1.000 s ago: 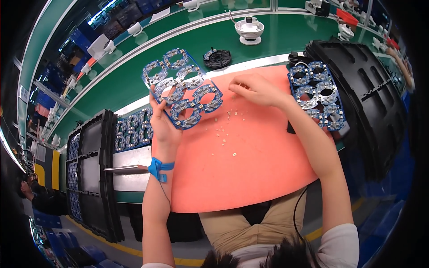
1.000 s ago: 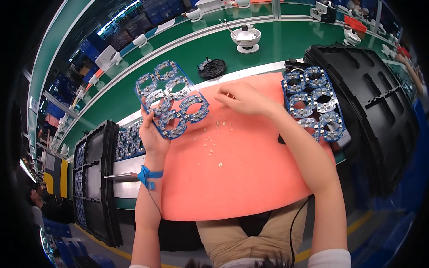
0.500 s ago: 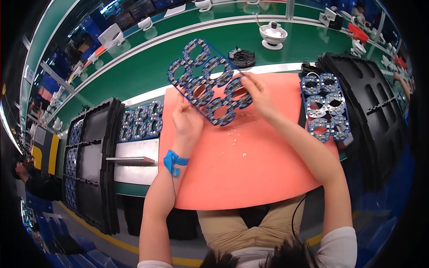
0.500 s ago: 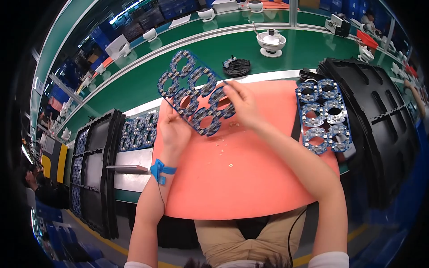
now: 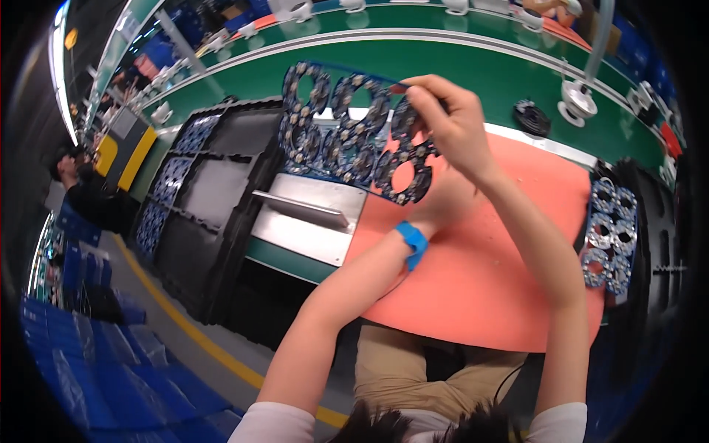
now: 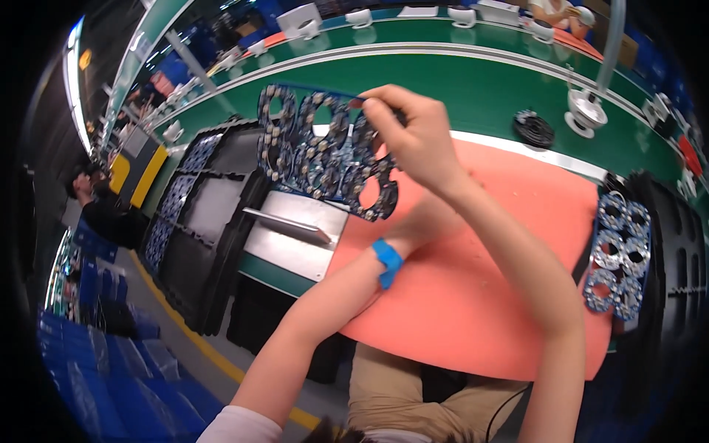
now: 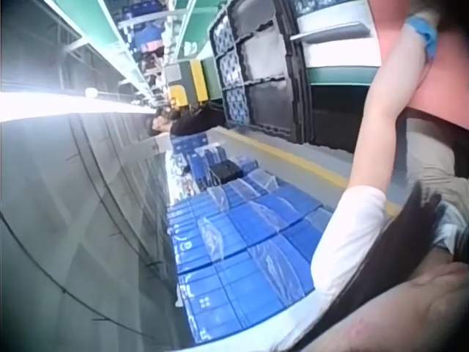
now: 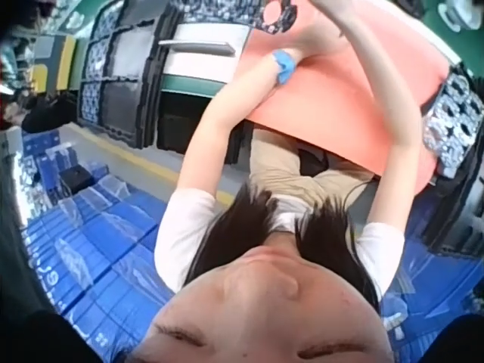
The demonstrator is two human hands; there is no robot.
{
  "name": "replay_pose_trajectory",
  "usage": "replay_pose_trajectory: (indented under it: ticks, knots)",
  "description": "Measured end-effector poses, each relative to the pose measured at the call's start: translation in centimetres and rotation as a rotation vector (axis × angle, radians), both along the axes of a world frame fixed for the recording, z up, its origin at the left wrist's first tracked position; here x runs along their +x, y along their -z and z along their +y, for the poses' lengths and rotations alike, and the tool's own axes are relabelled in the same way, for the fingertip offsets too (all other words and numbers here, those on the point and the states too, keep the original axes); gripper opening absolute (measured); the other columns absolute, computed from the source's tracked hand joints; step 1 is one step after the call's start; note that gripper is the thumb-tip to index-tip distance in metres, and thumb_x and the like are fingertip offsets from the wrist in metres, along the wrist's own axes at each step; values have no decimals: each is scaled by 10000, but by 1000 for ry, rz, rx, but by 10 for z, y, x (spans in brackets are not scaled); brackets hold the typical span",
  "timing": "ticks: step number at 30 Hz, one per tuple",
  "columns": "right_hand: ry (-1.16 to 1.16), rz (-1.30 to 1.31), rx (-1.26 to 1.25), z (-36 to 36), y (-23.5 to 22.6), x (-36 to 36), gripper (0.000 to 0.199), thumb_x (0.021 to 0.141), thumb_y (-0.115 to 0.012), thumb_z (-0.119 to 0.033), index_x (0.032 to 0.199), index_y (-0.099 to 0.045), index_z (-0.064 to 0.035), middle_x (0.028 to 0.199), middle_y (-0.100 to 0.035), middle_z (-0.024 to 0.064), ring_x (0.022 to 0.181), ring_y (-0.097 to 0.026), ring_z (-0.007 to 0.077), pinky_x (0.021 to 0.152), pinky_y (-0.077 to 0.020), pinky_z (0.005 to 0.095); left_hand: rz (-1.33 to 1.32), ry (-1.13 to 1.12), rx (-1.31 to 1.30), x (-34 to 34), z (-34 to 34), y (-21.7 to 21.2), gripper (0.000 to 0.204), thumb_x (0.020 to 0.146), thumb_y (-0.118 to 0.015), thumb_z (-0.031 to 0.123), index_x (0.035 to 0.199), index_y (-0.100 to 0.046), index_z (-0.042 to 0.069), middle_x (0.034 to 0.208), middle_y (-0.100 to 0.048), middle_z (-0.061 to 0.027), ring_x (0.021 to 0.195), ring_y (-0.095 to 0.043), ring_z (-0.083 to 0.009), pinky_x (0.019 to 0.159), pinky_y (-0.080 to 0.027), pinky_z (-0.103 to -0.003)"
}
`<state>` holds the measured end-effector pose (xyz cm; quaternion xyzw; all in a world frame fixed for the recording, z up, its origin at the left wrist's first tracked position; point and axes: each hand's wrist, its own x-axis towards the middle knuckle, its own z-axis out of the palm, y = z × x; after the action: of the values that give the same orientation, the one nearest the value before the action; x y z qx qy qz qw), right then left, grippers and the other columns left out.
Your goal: Assembling and sorting LED circuit panels at a factory workstation.
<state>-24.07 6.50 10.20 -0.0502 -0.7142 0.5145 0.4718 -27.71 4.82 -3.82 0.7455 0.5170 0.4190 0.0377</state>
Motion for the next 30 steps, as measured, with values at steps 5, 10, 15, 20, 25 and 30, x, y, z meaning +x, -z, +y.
replay_pose_trajectory:
  ticks: [5, 10, 15, 20, 25, 30]
  knots:
    - [-93, -94, 77, -37, 18, -63, 216, 892, -545, -146, 939, -646, 39, 579, -599, 95, 502, -593, 126, 473, -438, 258, 132, -66, -47, 4, -3, -1, 437, 825, -568, 240, 1215, -516, 49, 1289, -448, -195, 1234, -405, -341, 977, -352, -492]
    - [-62, -87, 184, -44, 30, -91, 218, 876, -543, -146, 938, -648, 34, 582, -591, 139, 476, -592, 181, 474, -433, 302, 145, -80, -102, 7, -2, -5, 405, 811, -579, 232, 1166, -534, 42, 1261, -460, -191, 1229, -408, -335, 953, -365, -475]
    - [-38, -88, 175, -45, 21, -98, 206, 871, -552, -137, 916, -653, 37, 552, -572, 132, 440, -543, 174, 454, -404, 299, 134, -107, -55, 8, -1, -1, 363, 804, -579, 220, 1108, -545, 25, 1241, -471, -188, 1213, -419, -331, 943, -366, -458]
    - [-35, -123, 248, -46, 18, -101, 187, 866, -554, -127, 896, -652, 30, 542, -550, 140, 443, -517, 181, 456, -387, 309, 157, -137, -10, 9, -1, 1, 327, 802, -570, 204, 1074, -549, 24, 1233, -480, -187, 1199, -433, -324, 943, -361, -447]
    - [-20, -206, 390, -51, 17, -95, 185, 912, -522, -111, 935, -643, 28, 540, -531, 54, 479, -538, 89, 452, -395, 252, 164, -138, -4, 9, -4, -3, 311, 802, -570, 200, 1059, -549, 27, 1230, -482, -186, 1181, -445, -323, 931, -366, -439]
    - [20, -66, 300, -50, 9, -100, 187, 860, -559, -134, 887, -654, 24, 529, -541, 143, 434, -515, 211, 455, -394, 325, 179, -135, -10, 10, -5, -2, 298, 801, -568, 200, 1040, -545, 26, 1209, -492, -184, 1160, -457, -320, 909, -372, -434]
